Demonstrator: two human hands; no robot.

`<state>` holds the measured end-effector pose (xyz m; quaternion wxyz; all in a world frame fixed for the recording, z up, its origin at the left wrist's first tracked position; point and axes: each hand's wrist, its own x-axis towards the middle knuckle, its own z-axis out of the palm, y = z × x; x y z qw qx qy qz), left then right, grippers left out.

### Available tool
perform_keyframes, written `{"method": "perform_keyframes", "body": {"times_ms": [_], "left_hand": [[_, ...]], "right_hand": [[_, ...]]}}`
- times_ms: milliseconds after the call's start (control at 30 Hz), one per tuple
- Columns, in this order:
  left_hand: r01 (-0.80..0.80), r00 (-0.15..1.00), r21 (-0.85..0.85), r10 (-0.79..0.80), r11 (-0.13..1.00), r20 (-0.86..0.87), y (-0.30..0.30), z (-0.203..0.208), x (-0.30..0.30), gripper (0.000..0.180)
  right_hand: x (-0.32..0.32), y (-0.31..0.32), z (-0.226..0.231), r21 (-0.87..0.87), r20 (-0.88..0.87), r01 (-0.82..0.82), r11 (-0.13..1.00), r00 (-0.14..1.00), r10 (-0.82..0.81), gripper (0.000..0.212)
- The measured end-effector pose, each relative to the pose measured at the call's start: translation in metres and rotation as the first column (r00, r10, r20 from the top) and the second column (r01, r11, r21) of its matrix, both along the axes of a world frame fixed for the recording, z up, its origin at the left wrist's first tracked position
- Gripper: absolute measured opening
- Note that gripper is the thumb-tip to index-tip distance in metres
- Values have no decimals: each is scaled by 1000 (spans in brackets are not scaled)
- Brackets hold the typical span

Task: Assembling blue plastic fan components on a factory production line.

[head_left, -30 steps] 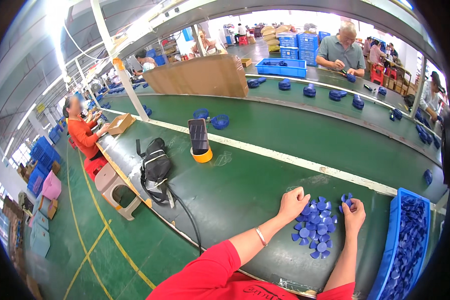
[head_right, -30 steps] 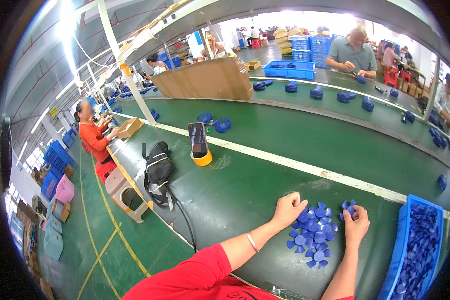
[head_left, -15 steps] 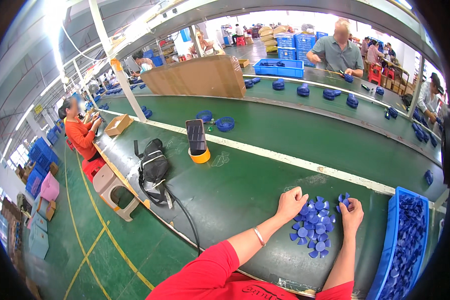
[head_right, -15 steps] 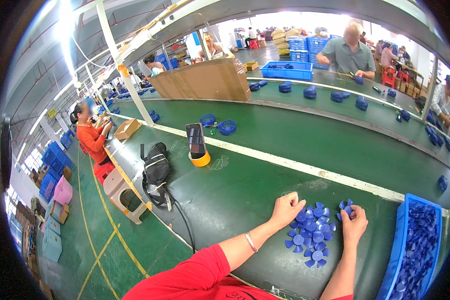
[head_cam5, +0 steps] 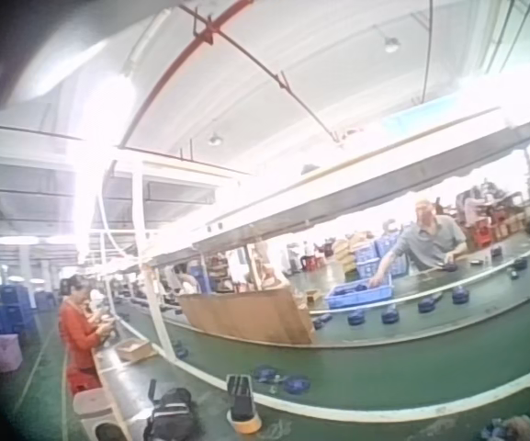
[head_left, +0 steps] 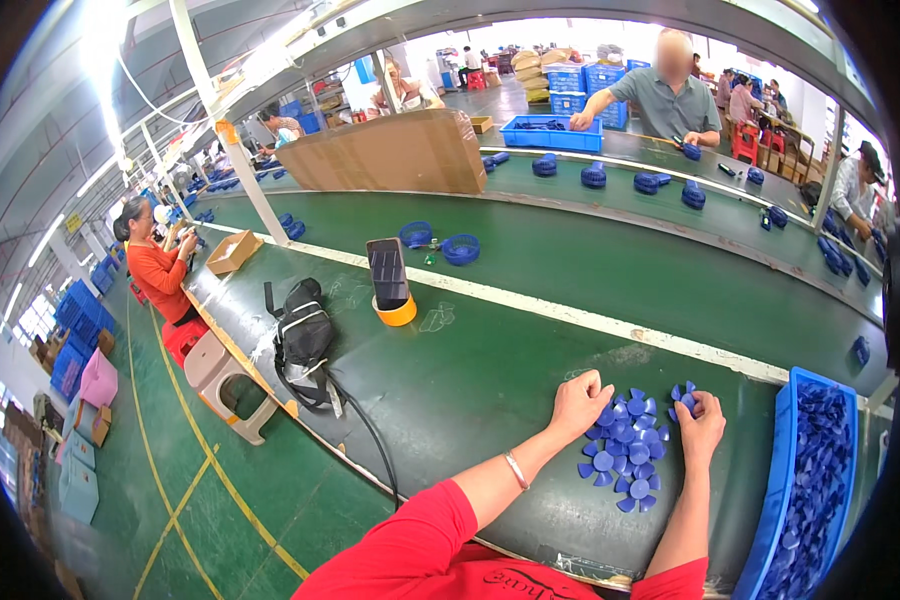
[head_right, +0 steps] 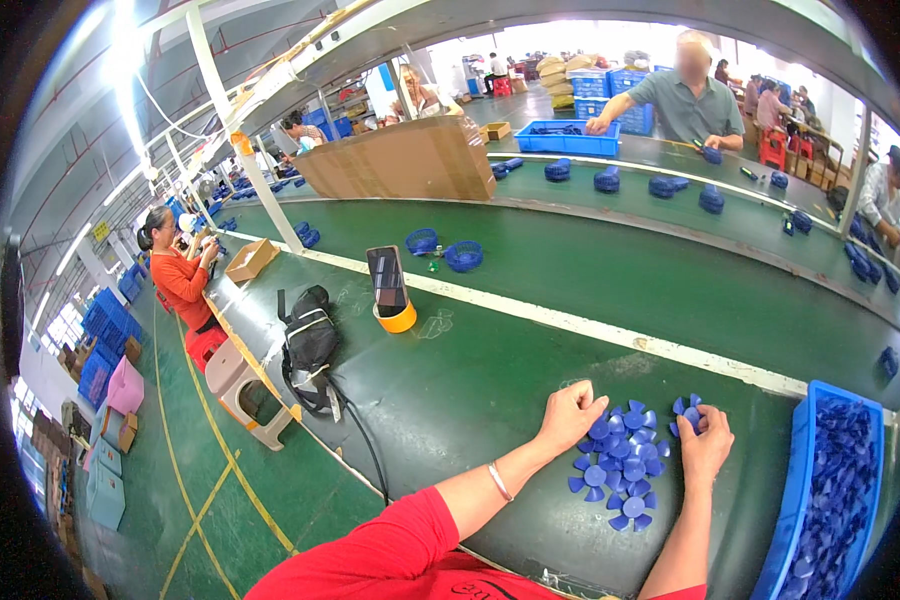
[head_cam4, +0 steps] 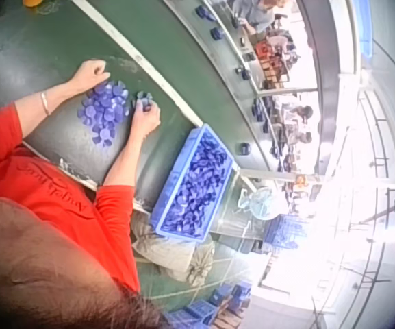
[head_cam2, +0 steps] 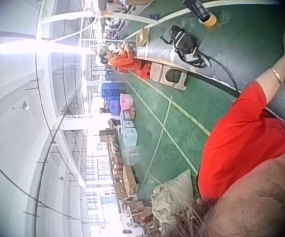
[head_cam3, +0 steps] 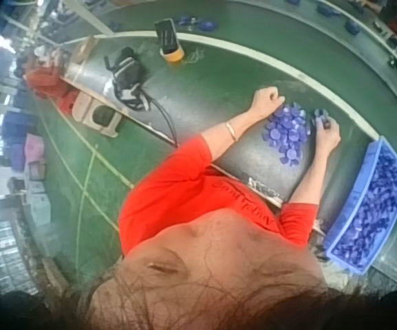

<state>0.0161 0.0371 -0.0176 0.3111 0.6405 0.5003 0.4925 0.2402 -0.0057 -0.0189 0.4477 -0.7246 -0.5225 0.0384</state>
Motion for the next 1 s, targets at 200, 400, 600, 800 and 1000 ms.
{"method": "perform_keyframes", "body": {"times_ms": [200,400,600,800,1000], "left_hand": [[-1,1000,7,1,1000,2,0,0,0,38],[3,1000,0,-3,1000,4,0,-1,-1,38],[1,1000,8,-1,1000,10,0,1,0,39],[-3,1000,12,3,1000,6,0,2,-1,39],[1,1000,5,-1,1000,16,-1,2,0,39]], "right_hand": [[-1,-2,4,-64,-25,3,998,1000,-4,31],[-3,-2,5,-70,-27,1,998,1000,-3,31],[-2,-2,5,-63,-33,4,998,999,-6,31],[-3,-1,5,-59,-31,2,998,1000,-4,30],[-3,-1,5,-69,-25,1,998,1000,-3,30]]}}
